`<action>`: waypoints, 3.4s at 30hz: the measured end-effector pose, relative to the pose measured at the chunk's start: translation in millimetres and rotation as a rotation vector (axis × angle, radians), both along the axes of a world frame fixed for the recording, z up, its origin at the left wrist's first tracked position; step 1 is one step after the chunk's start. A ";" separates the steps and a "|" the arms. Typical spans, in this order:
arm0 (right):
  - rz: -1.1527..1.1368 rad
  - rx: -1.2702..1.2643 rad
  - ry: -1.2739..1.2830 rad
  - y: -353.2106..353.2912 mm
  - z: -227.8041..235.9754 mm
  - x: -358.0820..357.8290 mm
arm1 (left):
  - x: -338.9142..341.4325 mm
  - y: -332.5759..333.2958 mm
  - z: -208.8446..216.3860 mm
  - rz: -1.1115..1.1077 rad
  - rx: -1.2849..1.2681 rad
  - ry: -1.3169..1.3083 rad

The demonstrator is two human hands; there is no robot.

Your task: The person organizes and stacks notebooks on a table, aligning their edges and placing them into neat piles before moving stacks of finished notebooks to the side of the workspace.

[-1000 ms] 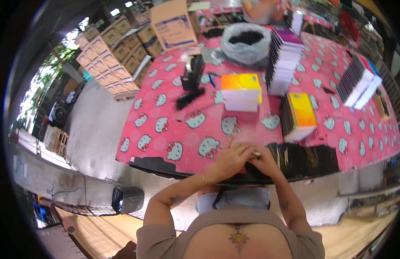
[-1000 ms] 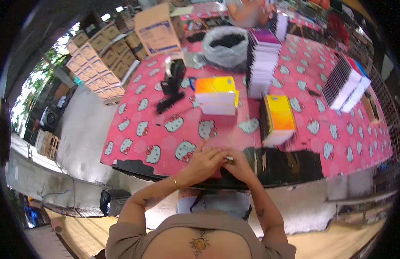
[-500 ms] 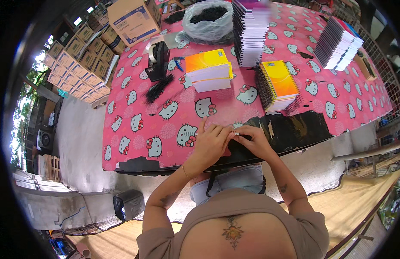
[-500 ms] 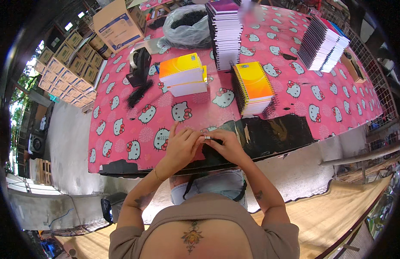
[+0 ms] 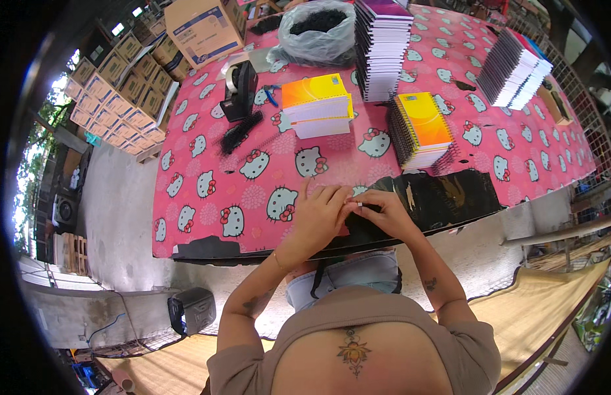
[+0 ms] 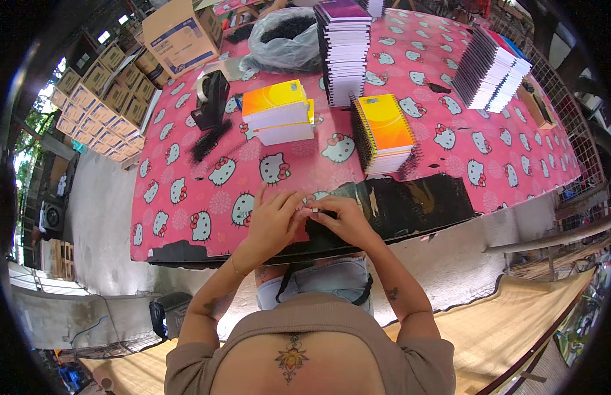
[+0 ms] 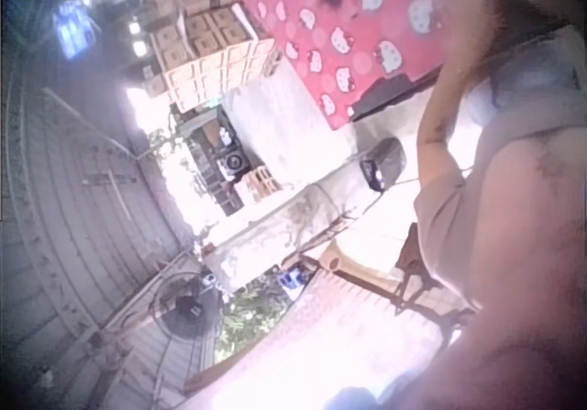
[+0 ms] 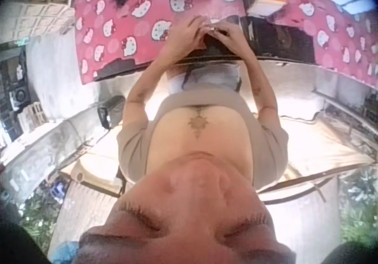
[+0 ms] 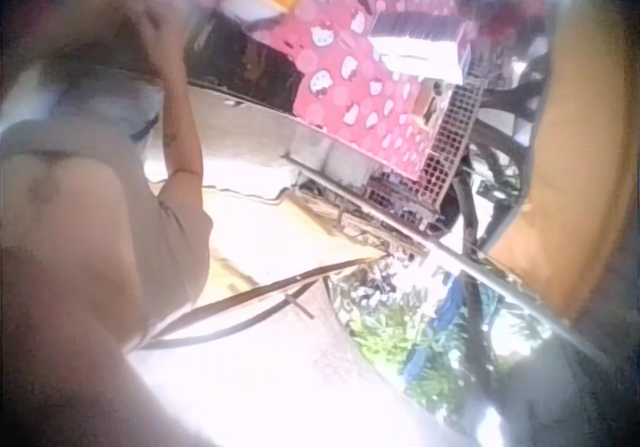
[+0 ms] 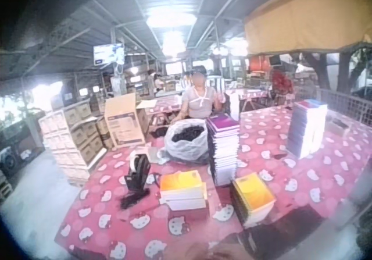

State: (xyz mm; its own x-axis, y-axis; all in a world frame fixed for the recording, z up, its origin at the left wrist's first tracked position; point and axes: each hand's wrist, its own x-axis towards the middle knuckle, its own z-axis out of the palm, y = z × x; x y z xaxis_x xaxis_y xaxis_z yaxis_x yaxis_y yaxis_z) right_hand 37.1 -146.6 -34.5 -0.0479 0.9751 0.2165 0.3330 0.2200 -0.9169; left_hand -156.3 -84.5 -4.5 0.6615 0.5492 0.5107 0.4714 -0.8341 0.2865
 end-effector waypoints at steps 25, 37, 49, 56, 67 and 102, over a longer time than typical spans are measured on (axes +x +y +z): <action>-0.395 0.282 0.108 -2.0 59.9 10.9 | 21.4 9.4 55.3 -0.042 -0.016 -0.144; -0.479 0.208 -0.055 12.8 47.9 151.7 | 155.9 124.6 23.4 -0.580 0.094 -0.283; -0.873 0.686 -0.399 13.4 74.9 125.6 | 195.5 129.5 73.1 -0.387 0.119 -0.307; -0.842 0.745 -0.715 66.6 49.5 94.5 | 248.7 176.1 43.6 -0.184 0.045 0.381; -0.783 0.601 -0.718 42.3 82.5 74.5 | 62.7 167.8 79.0 -0.026 0.203 -0.211; 0.143 -0.164 0.376 28.9 -42.1 -8.2 | -73.7 16.6 -9.1 0.182 -0.403 -0.369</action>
